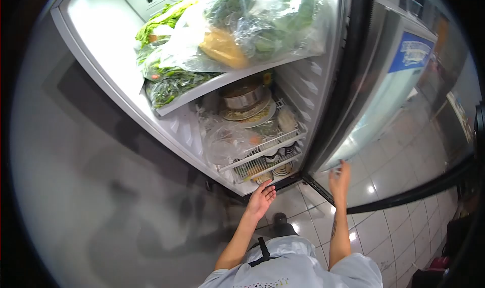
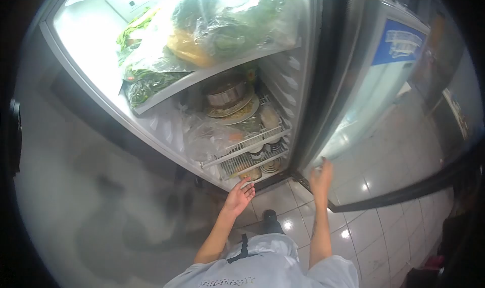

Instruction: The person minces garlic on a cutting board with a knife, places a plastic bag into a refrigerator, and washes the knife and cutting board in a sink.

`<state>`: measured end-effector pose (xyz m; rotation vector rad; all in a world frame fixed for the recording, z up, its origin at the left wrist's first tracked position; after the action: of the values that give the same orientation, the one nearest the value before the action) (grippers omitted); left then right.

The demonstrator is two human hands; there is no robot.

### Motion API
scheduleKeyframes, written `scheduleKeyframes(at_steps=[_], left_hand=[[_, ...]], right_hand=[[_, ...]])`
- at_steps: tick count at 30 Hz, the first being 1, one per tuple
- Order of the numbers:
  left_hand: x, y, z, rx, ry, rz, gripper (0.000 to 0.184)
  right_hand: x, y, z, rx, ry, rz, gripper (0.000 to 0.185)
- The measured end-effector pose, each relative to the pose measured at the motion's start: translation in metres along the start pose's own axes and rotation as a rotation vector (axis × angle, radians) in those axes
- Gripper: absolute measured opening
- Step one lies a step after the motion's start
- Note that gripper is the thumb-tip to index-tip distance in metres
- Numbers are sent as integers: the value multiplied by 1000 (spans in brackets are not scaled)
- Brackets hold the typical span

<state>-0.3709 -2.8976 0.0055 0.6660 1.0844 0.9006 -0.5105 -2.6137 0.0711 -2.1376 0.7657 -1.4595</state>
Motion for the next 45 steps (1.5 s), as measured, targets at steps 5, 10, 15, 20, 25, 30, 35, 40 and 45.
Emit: scheduleKeyframes(at_steps=[5,10,15,20,25,30,35,40,45], left_hand=[[20,20,7,63,-118,-19,40],[44,23,30,163,-182,-18,42],[49,19,60,196,-182,-29,41],[44,5,92,219,-119,-25,40],[59,-10,121,181,-102,39,42],[102,3,131,217,-225,37,42],[149,39,118,272,-327,-4,41],[193,69,94,334,-363,-18,39],[242,121,58,339,-320,-12,33]], right_hand=[[56,-217,62,-889,50,492,44],[-63,-318,66,-1095,388,413,76],[-142,-279,16,-534,281,-390,88],[-127,-236,-21,-314,256,-379,80],[-96,-200,5,-306,164,-262,76],[-91,-230,72,-314,259,-139,77],[-137,-314,105,-452,359,-127,86],[-182,-364,89,-529,401,-147,90],[-197,-380,19,-322,154,-193,91]])
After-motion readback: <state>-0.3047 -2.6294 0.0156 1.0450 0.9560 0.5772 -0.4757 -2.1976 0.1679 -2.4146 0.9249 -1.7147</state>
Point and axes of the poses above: each hand's wrist, its own z-axis away from the middle knuckle, its own y-axis out of the palm, x = y × z, the point moved 7 cm from there along -z, towards the middle knuckle, and after that the axes turned 7 degrees about x, right-handed, at the moved point
